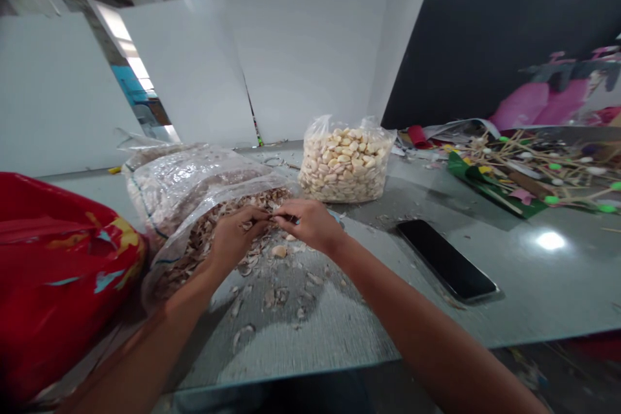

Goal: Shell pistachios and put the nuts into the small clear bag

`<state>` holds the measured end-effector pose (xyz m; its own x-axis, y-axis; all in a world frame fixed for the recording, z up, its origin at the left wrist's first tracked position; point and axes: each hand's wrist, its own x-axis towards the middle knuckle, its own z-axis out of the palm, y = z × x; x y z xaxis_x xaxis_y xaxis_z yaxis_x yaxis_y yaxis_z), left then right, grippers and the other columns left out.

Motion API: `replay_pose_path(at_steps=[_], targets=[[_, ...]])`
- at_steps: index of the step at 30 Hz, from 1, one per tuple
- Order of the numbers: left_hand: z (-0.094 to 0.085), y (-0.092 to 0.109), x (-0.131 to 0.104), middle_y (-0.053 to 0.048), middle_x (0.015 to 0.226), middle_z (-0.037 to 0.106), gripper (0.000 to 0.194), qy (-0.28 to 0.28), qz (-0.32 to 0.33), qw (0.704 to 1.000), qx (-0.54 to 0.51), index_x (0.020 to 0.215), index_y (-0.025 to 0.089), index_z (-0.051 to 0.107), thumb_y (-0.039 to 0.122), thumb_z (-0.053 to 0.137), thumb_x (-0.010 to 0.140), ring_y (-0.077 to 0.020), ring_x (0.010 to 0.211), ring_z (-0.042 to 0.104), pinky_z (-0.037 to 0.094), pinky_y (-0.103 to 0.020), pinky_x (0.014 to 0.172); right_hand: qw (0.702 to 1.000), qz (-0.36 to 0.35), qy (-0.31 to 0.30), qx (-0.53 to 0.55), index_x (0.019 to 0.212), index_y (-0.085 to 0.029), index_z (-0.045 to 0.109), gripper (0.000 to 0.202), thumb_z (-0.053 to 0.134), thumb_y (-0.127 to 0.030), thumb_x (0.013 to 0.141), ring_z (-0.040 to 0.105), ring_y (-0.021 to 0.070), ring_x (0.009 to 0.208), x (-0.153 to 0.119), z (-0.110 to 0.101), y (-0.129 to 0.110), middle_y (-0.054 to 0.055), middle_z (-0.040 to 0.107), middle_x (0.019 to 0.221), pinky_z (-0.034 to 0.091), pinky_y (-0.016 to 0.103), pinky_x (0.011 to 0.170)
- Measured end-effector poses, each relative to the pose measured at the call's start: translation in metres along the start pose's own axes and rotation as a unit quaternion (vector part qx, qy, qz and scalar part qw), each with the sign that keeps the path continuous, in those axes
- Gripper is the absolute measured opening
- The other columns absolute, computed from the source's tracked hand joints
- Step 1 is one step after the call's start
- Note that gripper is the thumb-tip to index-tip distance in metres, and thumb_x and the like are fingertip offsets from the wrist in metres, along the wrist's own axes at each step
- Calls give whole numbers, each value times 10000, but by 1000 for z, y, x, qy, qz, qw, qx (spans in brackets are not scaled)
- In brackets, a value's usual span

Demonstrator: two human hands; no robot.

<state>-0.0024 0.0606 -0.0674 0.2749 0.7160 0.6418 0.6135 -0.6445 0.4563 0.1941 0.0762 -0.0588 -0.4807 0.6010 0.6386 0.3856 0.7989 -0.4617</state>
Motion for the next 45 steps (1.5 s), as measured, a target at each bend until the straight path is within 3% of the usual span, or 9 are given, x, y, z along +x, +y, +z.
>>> replay_pose_path(at_steps=[5,11,19,24,29,33,37,45], targets=[[-4,3,0,-40,889,700,127,-30,48,998,32,893,206,674,253,561,859,-160,831,644,476,-251,738,999,2,-20,-43,899,-180,678,156,535,-222,856,609,145,765,-1,4,-4,39,682,825,431,238,715],[-4,9,-3,-58,961,695,152,2,57,998,5,919,203,668,235,526,876,-165,929,640,482,-267,833,994,7,51,-97,906,-172,653,169,507,-162,822,593,163,811,-4,10,-14,55,662,850,432,256,761],[2,17,3,-50,847,701,65,96,-57,978,-178,792,184,705,225,681,747,-170,820,645,518,-277,740,987,68,144,-21,828,-173,645,128,529,-184,774,583,120,670,-1,6,-9,11,643,732,447,214,678],[7,15,4,-24,792,662,98,112,-126,938,-302,747,170,683,240,714,687,-110,610,590,489,-229,550,984,84,153,-24,819,-168,639,121,528,-199,783,578,117,646,-1,5,-4,10,631,706,449,217,659],[9,13,7,-5,744,661,186,113,-183,898,-384,754,169,672,301,746,645,-99,533,576,491,-236,512,979,109,174,-2,925,-155,637,177,523,-227,809,592,122,672,0,3,4,34,650,777,469,228,671],[7,14,7,8,677,647,194,105,-193,898,-380,739,166,684,297,768,623,-86,522,568,471,-202,498,984,77,142,69,1013,-166,640,221,519,-254,850,621,140,808,2,1,-6,62,669,927,488,242,742],[7,15,4,7,627,646,234,61,-222,900,-370,795,153,697,318,763,642,-100,505,581,482,-213,505,989,58,83,107,908,-185,690,183,580,-315,842,630,141,787,2,1,-16,38,688,848,477,223,665],[13,9,3,-22,758,697,276,64,-201,904,-371,869,173,738,294,779,625,-108,581,607,510,-225,571,992,15,93,83,883,-200,690,132,578,-262,848,621,135,801,0,3,-18,25,678,841,475,245,737]])
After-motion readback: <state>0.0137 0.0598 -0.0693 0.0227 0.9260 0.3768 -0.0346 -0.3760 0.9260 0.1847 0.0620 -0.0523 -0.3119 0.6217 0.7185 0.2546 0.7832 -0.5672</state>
